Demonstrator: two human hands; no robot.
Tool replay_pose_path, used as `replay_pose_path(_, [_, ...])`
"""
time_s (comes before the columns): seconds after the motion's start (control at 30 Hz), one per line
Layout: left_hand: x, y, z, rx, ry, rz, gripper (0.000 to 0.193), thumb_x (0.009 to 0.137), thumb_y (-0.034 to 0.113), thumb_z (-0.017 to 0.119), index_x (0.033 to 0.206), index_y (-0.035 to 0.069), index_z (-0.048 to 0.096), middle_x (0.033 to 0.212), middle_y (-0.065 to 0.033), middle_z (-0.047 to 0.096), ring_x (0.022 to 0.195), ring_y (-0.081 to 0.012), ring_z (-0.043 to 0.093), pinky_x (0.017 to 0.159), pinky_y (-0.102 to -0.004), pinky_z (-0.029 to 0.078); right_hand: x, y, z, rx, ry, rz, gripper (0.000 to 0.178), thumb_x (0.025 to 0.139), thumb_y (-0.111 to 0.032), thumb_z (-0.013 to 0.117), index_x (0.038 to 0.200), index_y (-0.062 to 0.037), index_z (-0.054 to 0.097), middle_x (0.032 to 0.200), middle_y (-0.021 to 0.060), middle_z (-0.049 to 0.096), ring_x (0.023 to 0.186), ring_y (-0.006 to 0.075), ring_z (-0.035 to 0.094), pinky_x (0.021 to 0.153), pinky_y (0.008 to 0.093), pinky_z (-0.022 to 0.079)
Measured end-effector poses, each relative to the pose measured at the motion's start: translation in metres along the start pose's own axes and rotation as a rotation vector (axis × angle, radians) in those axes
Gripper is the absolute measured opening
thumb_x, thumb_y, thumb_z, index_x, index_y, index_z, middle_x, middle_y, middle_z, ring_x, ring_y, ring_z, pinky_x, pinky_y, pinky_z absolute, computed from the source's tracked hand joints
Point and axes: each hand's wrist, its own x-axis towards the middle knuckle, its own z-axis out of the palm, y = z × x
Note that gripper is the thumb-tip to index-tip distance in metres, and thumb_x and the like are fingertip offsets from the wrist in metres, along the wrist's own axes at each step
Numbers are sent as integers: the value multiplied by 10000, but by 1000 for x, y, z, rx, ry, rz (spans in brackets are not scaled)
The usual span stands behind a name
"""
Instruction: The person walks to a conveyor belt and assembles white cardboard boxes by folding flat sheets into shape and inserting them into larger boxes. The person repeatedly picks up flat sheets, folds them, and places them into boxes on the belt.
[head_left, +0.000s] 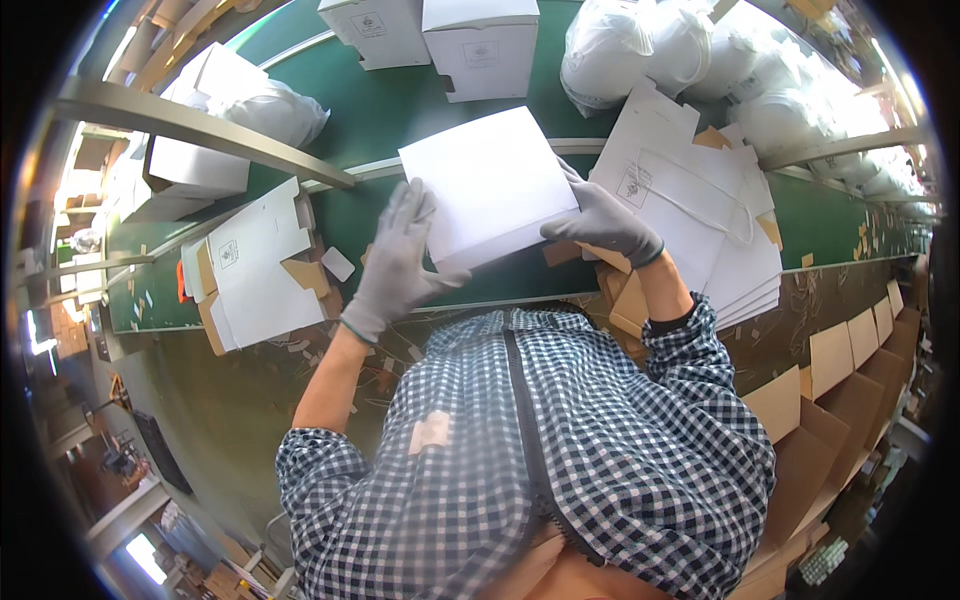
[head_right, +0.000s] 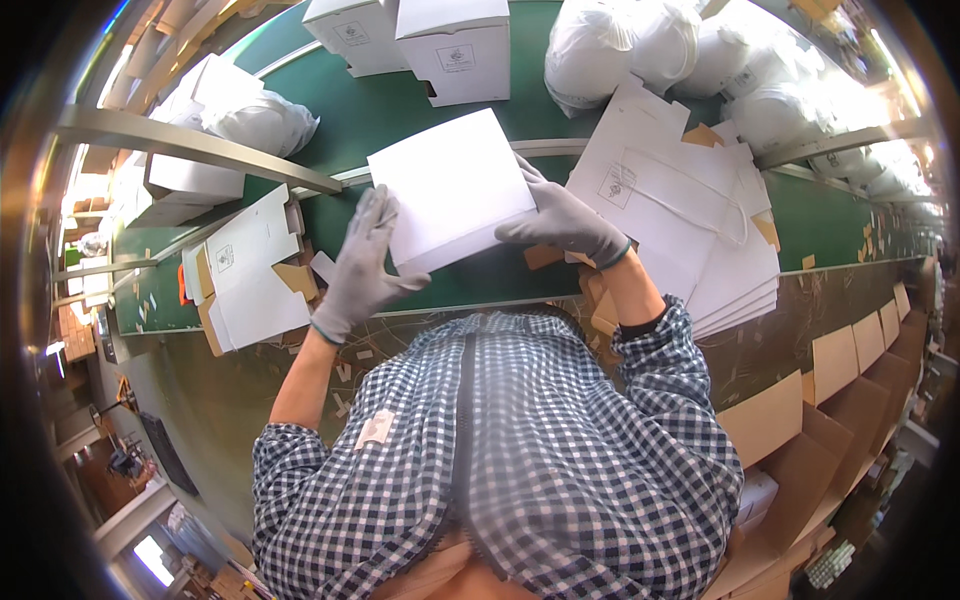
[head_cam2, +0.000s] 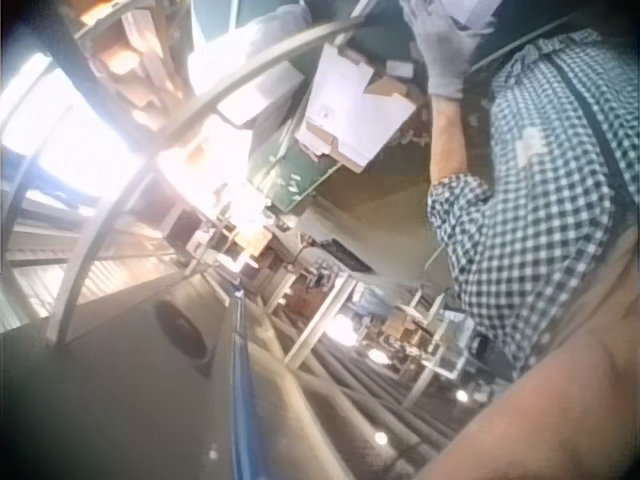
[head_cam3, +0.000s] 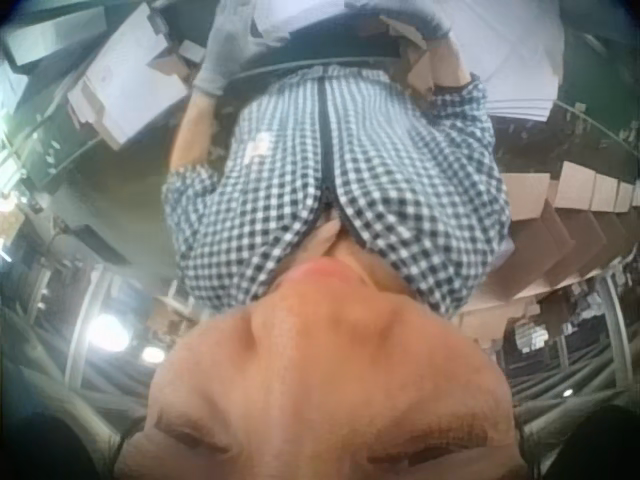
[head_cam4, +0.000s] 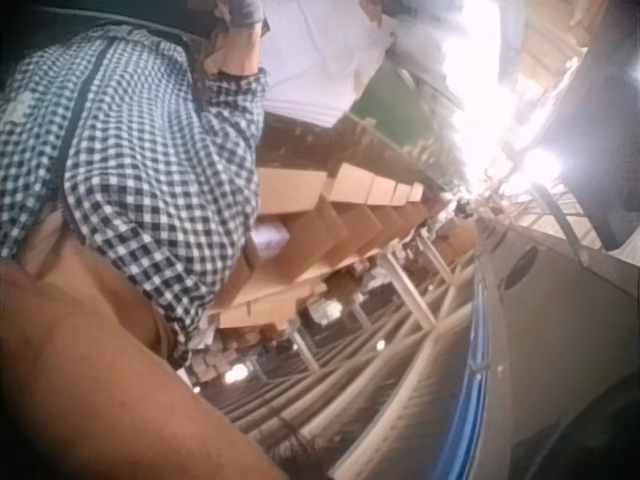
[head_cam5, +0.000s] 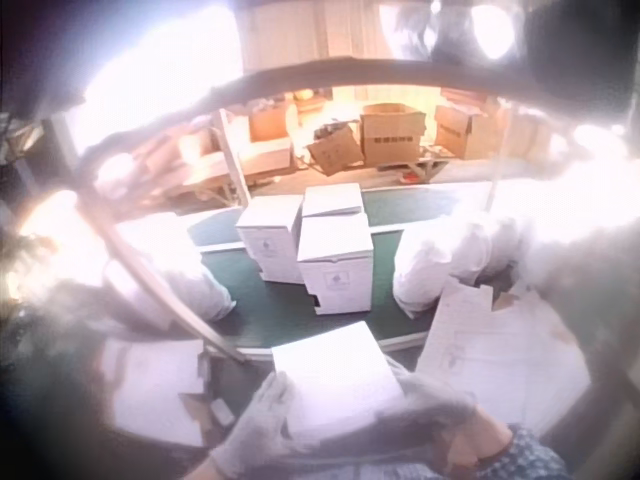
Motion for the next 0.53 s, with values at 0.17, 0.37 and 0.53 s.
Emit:
replay_pose_path(0.17, [-4,19,21,-128,89,-129,752,811,161,807,1525,98,578,1680,-314,290,1575,-486,262,1279,-511,273,6,3,16,-301,206,-159,975,797,-337,925,1577,3,448,1626,233,432,1559,366,347,1212,441,418])
replay_pose_path(0.37, [-18,13,45,-70,95,-80,803,757,215,893,1508,300,622,1687,-297,274,1544,-564,233,1244,-587,297,-9,21,24,-1061,209,-423,1044,809,-374,872,1659,-117,325,1602,311,399,1485,427,439,1143,499,491])
replay_pose_path(0.53, [-26,-7,77,141,177,40,796,815,337,883,1545,236,582,1735,-266,175,1589,-497,180,1256,-645,250,-17,50,49,-1409,248,-196,957,900,-462,766,1692,-238,278,1709,262,237,1574,454,261,1265,609,259])
